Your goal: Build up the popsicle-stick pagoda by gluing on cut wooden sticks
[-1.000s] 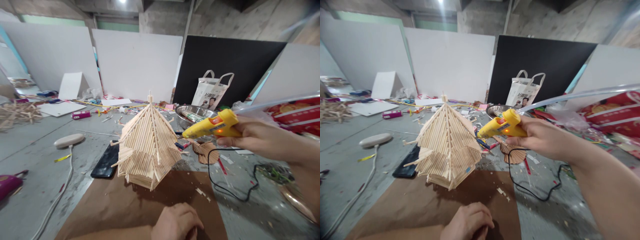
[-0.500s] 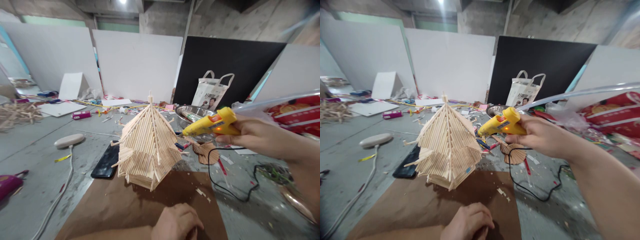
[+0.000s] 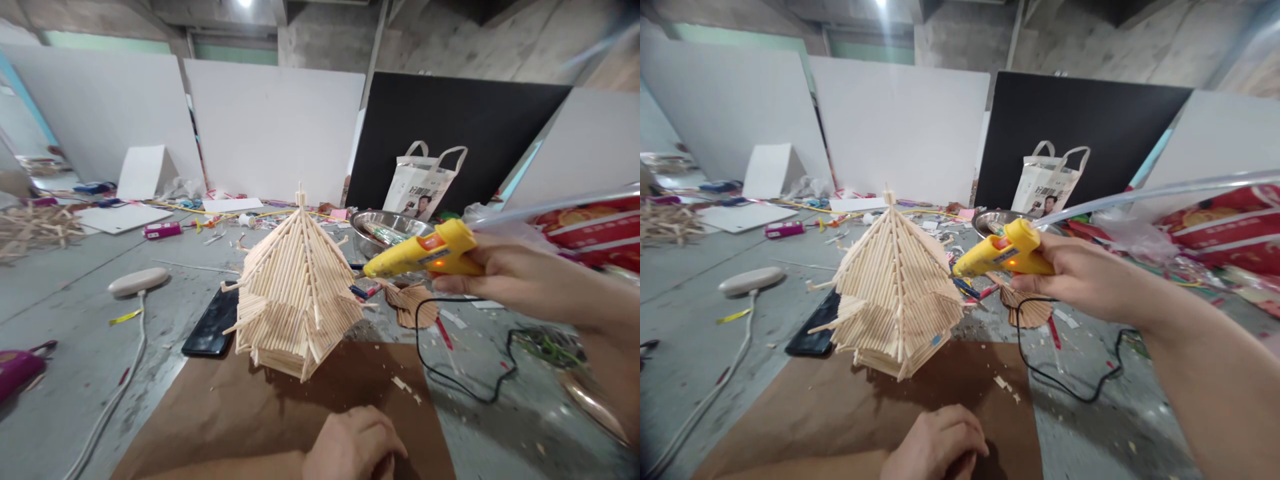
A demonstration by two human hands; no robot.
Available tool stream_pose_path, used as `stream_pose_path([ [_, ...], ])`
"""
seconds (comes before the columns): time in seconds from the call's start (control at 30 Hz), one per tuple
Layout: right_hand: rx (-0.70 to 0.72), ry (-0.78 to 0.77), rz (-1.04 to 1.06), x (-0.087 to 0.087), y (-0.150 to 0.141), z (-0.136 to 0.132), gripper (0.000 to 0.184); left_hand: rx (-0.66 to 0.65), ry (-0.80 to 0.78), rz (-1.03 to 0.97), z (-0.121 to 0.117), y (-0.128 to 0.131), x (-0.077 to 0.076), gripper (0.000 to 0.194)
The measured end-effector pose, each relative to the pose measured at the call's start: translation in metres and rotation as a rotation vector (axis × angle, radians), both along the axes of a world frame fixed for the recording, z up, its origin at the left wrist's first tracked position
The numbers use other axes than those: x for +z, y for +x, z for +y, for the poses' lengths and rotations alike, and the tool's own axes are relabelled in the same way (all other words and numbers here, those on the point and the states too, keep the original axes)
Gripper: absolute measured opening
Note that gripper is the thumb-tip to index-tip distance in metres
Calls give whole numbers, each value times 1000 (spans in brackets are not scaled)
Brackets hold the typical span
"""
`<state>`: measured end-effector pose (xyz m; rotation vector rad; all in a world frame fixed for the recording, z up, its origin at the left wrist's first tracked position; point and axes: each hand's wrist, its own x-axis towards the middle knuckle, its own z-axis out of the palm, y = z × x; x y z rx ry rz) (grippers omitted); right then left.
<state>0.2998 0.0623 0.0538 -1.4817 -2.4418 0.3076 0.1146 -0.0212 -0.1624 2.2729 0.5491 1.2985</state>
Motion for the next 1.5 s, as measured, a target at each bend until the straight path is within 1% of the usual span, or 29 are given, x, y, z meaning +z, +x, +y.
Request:
stream_pose_path([
  [0.13,-15,30,-49,-1,1,0,36,6,-10,15,0,0,-1,19],
  [0.3,29,55,-60,2,-4,-6,33,0,-20,24,0,0,-2,19],
  [0.53,19,95,-95,4,-6,-7,31,5,-28,22,-1,-1,-2,21],
  [0.73,-2,76,-76,3,-6,-5,34,2,-23,20,-1,0,-3,21],
  [0.97,-45,-27,-43,0,1,0,42,-13,-35,56,0,-1,-2,21],
  [1.17,1,-40,31,0,1,3,43,-14,-38,55,-1,-2,-5,22],
  [1.4,9,-21,34,0,0,8,43,-6,-42,51,-1,-1,-5,22],
  [1.5,11,-37,34,0,-1,9,43,-13,-38,68,0,-1,-4,22],
])
